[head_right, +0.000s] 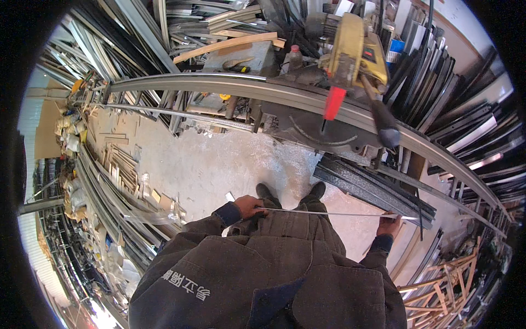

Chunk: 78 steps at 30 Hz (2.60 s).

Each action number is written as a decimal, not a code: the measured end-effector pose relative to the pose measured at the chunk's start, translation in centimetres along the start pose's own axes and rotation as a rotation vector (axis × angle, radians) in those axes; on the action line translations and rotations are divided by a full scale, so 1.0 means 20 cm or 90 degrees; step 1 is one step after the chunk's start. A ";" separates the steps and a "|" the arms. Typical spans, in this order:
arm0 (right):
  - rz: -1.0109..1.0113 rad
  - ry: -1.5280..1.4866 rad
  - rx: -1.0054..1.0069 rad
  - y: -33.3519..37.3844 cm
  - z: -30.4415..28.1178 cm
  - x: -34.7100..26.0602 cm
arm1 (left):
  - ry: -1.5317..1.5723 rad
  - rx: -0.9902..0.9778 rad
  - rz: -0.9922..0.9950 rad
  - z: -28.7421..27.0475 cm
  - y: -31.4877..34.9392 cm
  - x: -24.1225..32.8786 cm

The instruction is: The person uses a miter saw to cut long metal profiles into shorter pieces. They position each profile on the saw, lower the blade to cut, then remove and stack the cut pieces on a workbench. The person repeats this process for several profiles, organizing the finished pieces on the bench.

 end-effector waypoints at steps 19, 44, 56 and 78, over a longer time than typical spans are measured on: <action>0.081 1.013 -0.877 1.59 1.08 2.31 | 0.388 0.335 -0.368 0.10 0.95 -1.31; 0.431 0.968 -0.759 1.63 2.31 3.62 | 0.652 0.493 -0.738 0.65 1.10 -1.34; 0.352 1.088 -0.585 0.94 2.64 4.28 | 0.886 0.198 -1.008 1.40 1.01 -0.59; 0.250 1.122 -0.763 1.37 2.25 3.84 | 1.008 0.499 -1.105 2.35 1.42 -0.25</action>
Point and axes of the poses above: each hand's wrist, its own y-axis away from the middle knuckle, its own z-axis out of the palm, x = y × z, the point moved 8 cm from there along -y, towards the middle knuckle, and after that the axes turned 9 degrees about -y, right-handed, at the moved point
